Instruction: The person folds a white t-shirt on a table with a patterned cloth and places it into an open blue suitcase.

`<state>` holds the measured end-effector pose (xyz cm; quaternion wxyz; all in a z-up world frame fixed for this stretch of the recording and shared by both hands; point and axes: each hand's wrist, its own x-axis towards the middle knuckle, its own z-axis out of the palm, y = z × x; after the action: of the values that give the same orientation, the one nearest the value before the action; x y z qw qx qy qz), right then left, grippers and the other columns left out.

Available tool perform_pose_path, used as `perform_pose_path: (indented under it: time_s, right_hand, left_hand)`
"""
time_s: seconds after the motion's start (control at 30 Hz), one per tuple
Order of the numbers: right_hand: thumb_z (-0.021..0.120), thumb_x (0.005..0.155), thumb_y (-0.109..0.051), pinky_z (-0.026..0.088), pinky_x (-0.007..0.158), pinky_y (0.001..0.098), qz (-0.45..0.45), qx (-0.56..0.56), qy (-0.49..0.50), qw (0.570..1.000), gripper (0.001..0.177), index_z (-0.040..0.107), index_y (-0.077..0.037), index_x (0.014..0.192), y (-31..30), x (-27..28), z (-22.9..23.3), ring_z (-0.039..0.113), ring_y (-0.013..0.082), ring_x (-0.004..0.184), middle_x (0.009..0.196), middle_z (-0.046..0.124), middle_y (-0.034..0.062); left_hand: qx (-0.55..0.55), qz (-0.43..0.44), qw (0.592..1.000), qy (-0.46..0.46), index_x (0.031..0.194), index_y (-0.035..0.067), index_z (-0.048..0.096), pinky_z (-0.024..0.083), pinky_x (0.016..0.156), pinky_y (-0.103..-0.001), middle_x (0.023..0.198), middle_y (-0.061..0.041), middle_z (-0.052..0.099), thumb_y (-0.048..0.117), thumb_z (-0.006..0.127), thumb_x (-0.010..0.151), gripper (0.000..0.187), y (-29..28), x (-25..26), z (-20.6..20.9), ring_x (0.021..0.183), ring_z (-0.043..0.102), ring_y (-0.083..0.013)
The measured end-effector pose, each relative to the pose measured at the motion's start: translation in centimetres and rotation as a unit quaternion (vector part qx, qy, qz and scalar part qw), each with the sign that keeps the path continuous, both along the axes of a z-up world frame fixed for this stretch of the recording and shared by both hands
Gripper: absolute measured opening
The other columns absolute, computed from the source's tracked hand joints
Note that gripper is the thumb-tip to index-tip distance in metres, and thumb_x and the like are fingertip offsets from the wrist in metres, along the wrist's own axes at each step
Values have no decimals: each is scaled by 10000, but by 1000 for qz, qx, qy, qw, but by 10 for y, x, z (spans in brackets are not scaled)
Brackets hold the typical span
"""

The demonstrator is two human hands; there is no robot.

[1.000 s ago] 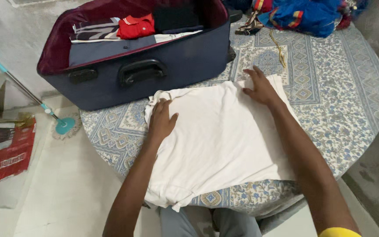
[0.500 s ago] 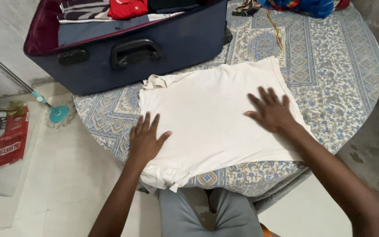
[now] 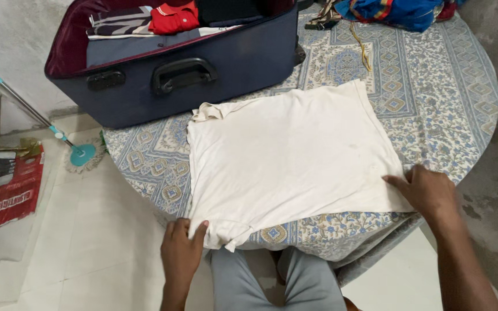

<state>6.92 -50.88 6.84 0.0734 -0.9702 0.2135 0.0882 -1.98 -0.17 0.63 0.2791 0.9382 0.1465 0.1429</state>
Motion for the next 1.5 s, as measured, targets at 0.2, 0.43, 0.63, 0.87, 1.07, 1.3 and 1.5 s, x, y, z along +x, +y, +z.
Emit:
perform_pose_path:
  time_s: [0.2, 0.43, 0.63, 0.87, 1.07, 1.3, 1.5]
  right_hand:
    - [639, 935, -399, 562, 653, 401, 115, 165, -199, 959, 372, 662, -39, 1026, -16, -28, -17, 672, 247, 707, 898, 718, 186]
    - [605, 1051, -211, 498, 584, 447, -23, 456, -223, 862, 354, 496, -14, 1323, -17, -45, -14, 586, 315, 703, 929, 667, 286]
    - [690, 934, -174, 524, 665, 366, -40, 387, -255, 885, 508, 506, -64, 1394, -7, -57, -9, 655, 249, 786, 934, 696, 246]
    - [677, 1021, -179, 440, 571, 424, -73, 405, -313, 856, 516, 497, -34, 1483, -10, -64, -11, 571, 328, 741, 975, 710, 280]
    - [630, 974, -280, 588, 685, 415, -36, 249, -153, 956, 449, 596, -53, 1360, -18, -78, 1, 741, 274, 813, 959, 758, 223]
    - [654, 960, -310, 633, 747, 438, 39, 75, -144, 986, 478, 612, -91, 1382, -14, -61, 25, 775, 285, 910, 1119, 780, 149]
    - [705, 980, -286, 608, 833, 462, 238, 29, -269, 933, 328, 713, -71, 1228, -3, 91, 40, 739, 325, 927, 1230, 728, 144]
  left_hand:
    - [-464, 11, 880, -104, 1146, -8, 667, 508, 821, -352, 1054, -146, 721, 260, 711, 915, 357, 10, 2, -40, 894, 637, -215]
    - [-382, -60, 922, 17, 1422, -16, 376, 453, 1056, -364, 1318, -205, 590, 247, 821, 832, 785, 25, 4, -42, 1233, 581, -256]
    - [-433, -129, 892, 17, 1462, 37, 225, 478, 1041, -403, 1350, -235, 557, 90, 783, 740, 913, 29, -17, -43, 1257, 592, -307]
    - [-575, -88, 810, -72, 1485, 112, 316, 467, 1029, -395, 1355, -206, 562, 1, 625, 824, 738, 35, -31, -45, 1230, 579, -264]
    - [-429, -240, 865, 101, 1380, 77, 514, 450, 1057, -396, 1347, -210, 614, 92, 744, 872, 559, 58, -44, -66, 1272, 571, -261]
    - [-67, -56, 994, 63, 1139, 77, 645, 554, 879, -391, 1024, -83, 823, 291, 749, 868, 360, 70, -6, -9, 999, 762, -225]
    - [-15, -116, 987, -110, 1188, 47, 649, 526, 951, -422, 1159, -122, 732, 356, 798, 875, 464, 48, 153, 35, 1094, 693, -287]
